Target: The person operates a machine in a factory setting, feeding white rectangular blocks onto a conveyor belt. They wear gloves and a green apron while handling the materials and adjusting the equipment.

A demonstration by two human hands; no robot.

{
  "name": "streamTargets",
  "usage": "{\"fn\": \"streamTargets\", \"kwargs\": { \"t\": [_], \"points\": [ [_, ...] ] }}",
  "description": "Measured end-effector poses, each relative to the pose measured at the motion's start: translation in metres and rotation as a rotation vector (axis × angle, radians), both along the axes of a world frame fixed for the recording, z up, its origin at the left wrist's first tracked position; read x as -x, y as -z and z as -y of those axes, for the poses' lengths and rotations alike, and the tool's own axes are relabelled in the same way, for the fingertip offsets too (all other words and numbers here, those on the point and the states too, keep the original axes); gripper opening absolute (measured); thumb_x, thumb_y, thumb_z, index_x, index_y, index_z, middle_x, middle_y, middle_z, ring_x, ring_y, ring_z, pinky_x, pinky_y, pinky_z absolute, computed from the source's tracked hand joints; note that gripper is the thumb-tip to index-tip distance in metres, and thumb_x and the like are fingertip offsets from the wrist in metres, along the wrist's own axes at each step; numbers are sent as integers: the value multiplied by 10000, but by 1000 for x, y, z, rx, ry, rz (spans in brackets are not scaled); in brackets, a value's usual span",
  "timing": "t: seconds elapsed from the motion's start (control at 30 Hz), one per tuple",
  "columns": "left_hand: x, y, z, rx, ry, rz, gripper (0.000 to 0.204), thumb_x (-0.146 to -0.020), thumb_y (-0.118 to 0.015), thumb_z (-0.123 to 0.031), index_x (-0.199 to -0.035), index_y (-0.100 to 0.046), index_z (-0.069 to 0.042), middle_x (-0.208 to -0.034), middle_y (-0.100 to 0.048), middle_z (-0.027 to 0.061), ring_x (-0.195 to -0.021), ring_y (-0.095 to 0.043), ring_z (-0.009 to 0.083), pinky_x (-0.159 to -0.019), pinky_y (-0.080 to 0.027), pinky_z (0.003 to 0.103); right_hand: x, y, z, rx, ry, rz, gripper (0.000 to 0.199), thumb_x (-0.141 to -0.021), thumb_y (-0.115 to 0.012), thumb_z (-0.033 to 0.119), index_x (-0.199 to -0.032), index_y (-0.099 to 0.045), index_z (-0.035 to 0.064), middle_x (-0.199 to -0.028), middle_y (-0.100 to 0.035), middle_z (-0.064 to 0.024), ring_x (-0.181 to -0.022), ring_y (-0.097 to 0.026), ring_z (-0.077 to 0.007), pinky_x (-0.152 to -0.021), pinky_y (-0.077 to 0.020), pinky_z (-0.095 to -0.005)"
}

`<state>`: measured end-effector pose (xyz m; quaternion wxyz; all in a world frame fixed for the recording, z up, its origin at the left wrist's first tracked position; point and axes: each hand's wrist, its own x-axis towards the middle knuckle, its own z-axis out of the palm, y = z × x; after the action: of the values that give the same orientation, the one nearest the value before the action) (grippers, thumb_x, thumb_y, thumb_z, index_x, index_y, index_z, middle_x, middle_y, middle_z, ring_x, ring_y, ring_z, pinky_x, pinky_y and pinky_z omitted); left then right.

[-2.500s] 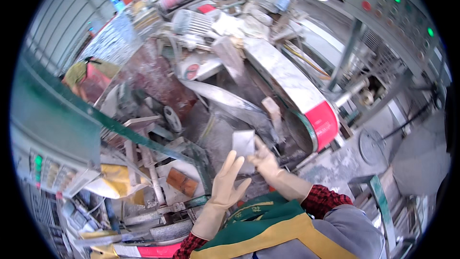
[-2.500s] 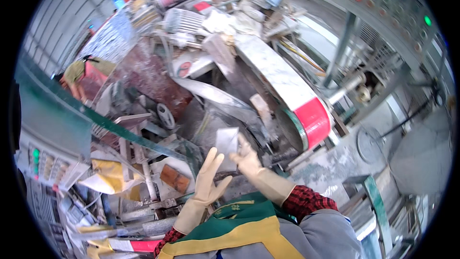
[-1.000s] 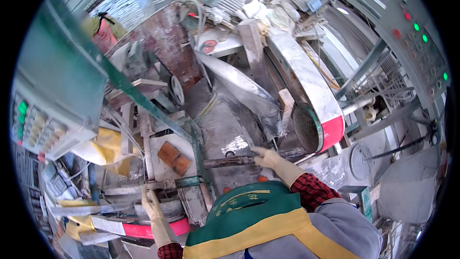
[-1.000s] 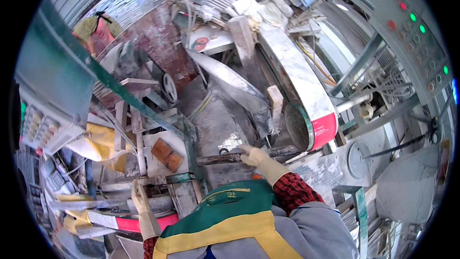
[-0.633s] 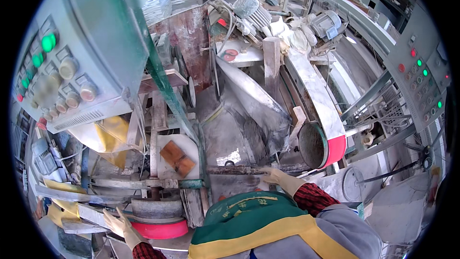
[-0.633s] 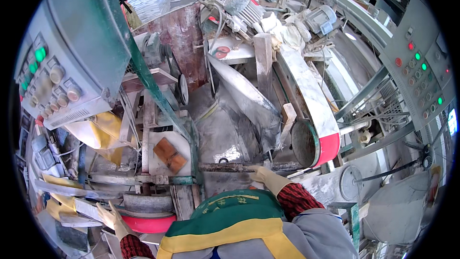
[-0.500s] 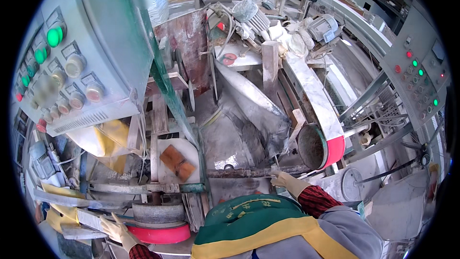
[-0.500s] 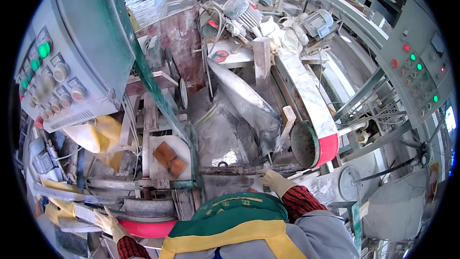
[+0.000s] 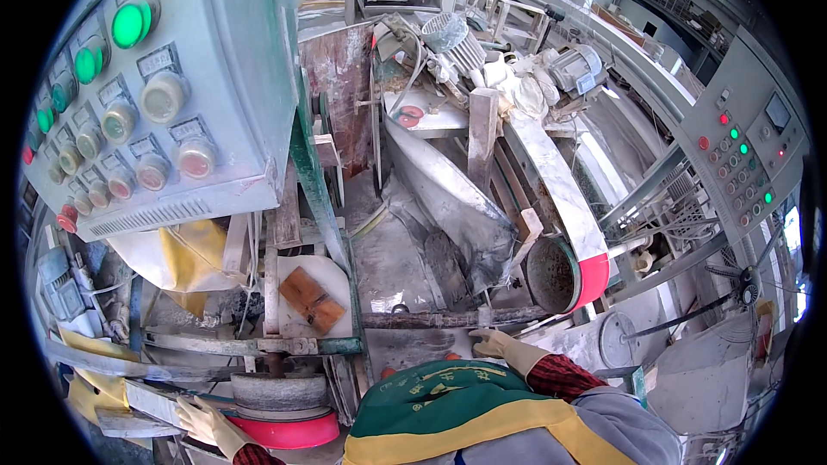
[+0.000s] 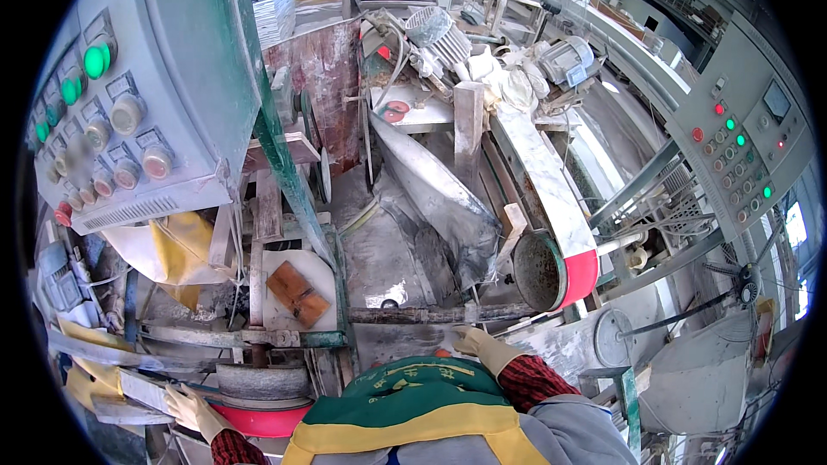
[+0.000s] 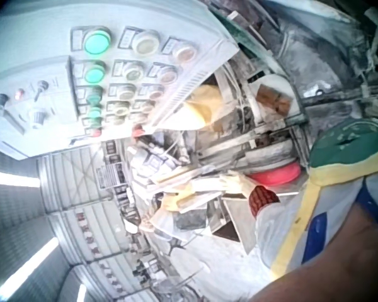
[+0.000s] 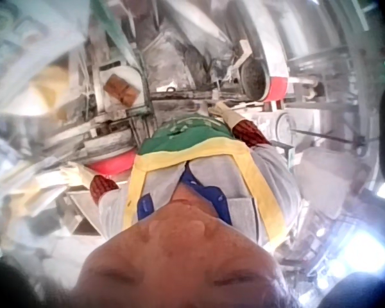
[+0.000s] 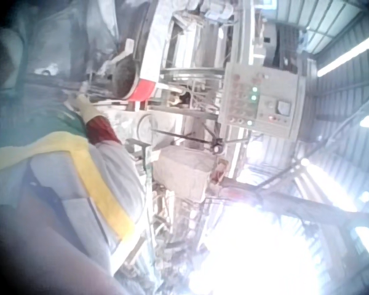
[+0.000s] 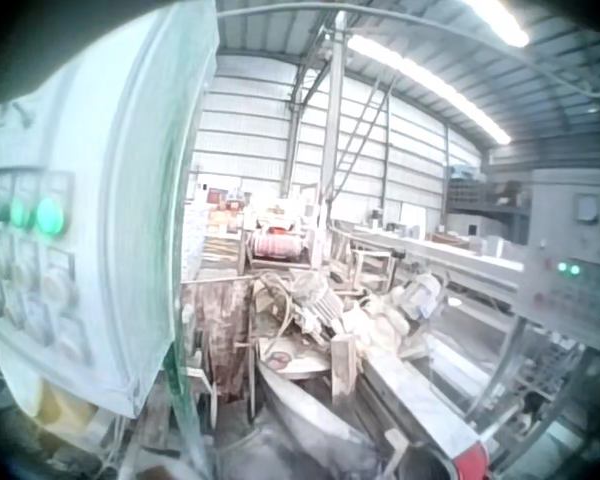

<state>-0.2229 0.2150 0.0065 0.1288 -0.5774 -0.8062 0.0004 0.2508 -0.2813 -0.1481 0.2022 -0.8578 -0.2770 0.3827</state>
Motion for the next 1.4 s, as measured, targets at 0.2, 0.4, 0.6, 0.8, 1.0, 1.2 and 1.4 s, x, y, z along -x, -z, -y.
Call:
{"fn": "streamTargets", "kwargs": {
  "t": [0.2, 0.4, 0.6, 0.8, 1.0, 1.2, 1.4],
  "points": [
    [-13, -9, 9, 23, 5, 41, 502, -941, -414, -446, -1398, -367, -244, -1450, -352, 85, -1313, -335, 311, -1029, -320, 492, -2, 8, -8, -45, 57, -80, 496, -763, -591, 230, -1252, -562, 149, -809, -660, -114, -681, -617, -212, -662, -507, -316],
    [-16, -10, 14, 26, 4, 59, 505, -940, -420, -439, -1398, -367, -234, -1454, -344, 81, -1320, -326, 313, -1037, -316, 489, -2, 0, -11, -22, 68, -83, 482, -763, -600, 239, -1237, -575, 156, -818, -653, -111, -708, -612, -201, -662, -501, -314],
    [-19, -10, 21, 23, 15, 63, 508, -938, -425, -431, -1398, -362, -225, -1457, -339, 83, -1323, -321, 311, -1037, -317, 485, -9, 23, 10, -128, -166, 141, 487, -754, -594, 269, -1228, -577, 155, -869, -648, -124, -759, -620, -226, -696, -507, -322],
    [-21, -6, 23, 36, 9, 57, 515, -931, -444, -423, -1399, -355, -229, -1465, -326, 84, -1329, -315, 305, -1037, -316, 499, -16, 47, 22, -5, -276, 180, 517, -750, -570, 295, -1241, -554, 133, -931, -650, -145, -825, -626, -262, -751, -509, -351],
    [-29, -12, 31, 60, 1, 56, 530, -921, -466, -416, -1404, -341, -236, -1466, -321, 88, -1332, -313, 296, -1037, -317, 503, -12, 24, 10, 67, -119, 56, 539, -749, -574, 303, -1262, -541, 139, -977, -656, -155, -873, -631, -270, -793, -507, -344],
    [-28, -9, 34, 49, 14, 52, 526, -914, -486, -405, -1393, -356, -230, -1458, -331, 90, -1317, -327, 299, -1023, -326, 495, -13, -3, 1, 50, -113, 1, 499, -761, -560, 316, -1245, -549, 199, -1013, -649, -197, -923, -638, -316, -823, -501, -382],
    [-37, -14, 42, 33, 37, 77, 524, -904, -505, -399, -1377, -376, -212, -1438, -350, 98, -1314, -327, 303, -1018, -325, 491, -19, 19, 7, 11, -82, -23, 513, -751, -577, 291, -1252, -549, 180, -994, -658, -171, -901, -635, -289, -810, -500, -362]
  ]
}}
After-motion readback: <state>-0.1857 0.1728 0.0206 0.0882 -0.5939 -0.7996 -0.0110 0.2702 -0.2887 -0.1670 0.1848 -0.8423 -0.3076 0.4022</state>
